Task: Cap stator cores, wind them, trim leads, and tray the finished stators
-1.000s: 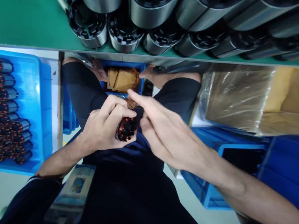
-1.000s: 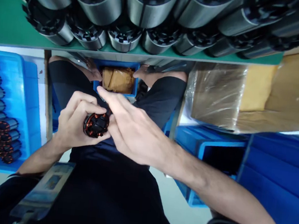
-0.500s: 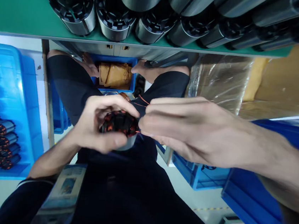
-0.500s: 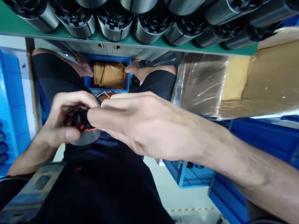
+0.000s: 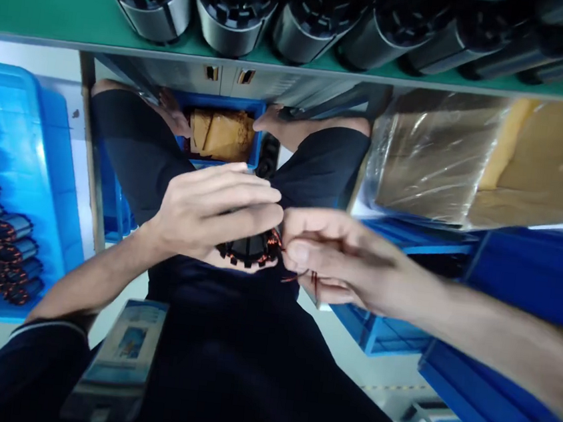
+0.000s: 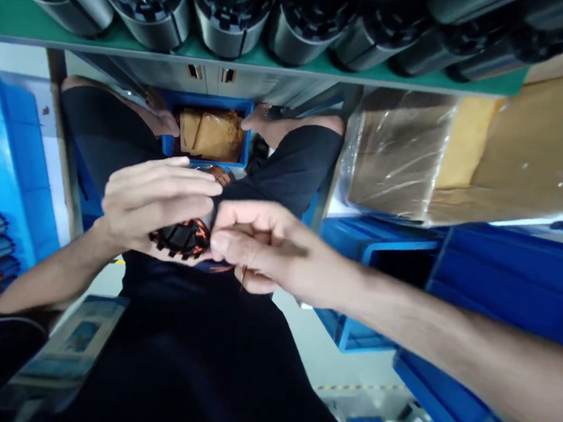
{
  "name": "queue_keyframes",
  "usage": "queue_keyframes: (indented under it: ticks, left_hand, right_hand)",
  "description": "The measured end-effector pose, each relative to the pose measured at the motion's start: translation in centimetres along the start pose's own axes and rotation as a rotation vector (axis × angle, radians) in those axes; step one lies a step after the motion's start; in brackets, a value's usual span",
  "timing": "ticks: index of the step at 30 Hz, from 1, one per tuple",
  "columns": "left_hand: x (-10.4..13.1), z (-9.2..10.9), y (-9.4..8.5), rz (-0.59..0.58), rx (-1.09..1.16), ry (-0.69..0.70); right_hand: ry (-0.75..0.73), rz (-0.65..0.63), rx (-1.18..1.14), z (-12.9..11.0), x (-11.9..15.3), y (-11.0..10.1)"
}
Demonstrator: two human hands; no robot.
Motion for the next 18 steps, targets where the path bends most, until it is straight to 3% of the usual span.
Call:
queue_keyframes:
  ticks: [2, 4, 5, 7, 8, 10, 13, 15, 18]
  left_hand:
    - [-1.3, 0.7, 0.3, -0.181, 0.364, -0.213]
    - [-1.9, 2.2, 0.6, -0.408, 0.672, -0.415]
    - [-1.9, 2.9, 0.6, -0.49, 0.742, -0.471]
    - [-1.7, 3.7, 0.1, -0.489, 0.653, -0.519]
    - [-1.6, 3.8, -0.3, -0.437, 0.502, -0.501]
    - [-1.4, 3.8, -1.1, -0.326, 0.116, -0.33]
    - [-1.4, 3.6, -1.5, -0.28, -0.241, 0.001]
    - [-1.7, 3.5, -1.4, -0.222, -0.324, 0.128]
    - [-2.2, 3.5, -0.8, -0.211, -0.263, 0.226]
  right_hand:
    - [-0.147, -0.02, 0.519, -2.5, 0.4, -0.6]
    - [-0.201, -0.037, 0.891, -4.3, 1.0, -1.5]
    - [-0.2, -0.037, 0.984, -4.8, 1.4, -1.9]
    - [-0.177, 0.038, 1.02, -4.8, 2.1, -2.5]
    - [-0.165, 0.098, 1.015, -4.4, 2.4, -2.5]
    - [-0.157, 0.197, 0.946, -3.3, 2.9, -2.0]
    - [-0.135, 0.192, 0.824, -1.5, 3.2, -0.5]
    - [-0.121, 0.141, 0.741, -0.5, 3.0, 0.3]
    - [-0.089, 0.077, 0.66, 0.2, 2.4, 0.4]
Point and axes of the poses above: each hand's wrist, its own x-axis away from the middle knuckle, its own y-axis out of the palm, z = x × y, the point moved 1 cm from there along -x, towards the middle knuckle, and after that the axes turned 12 degrees about -z, right-handed, at the moved point
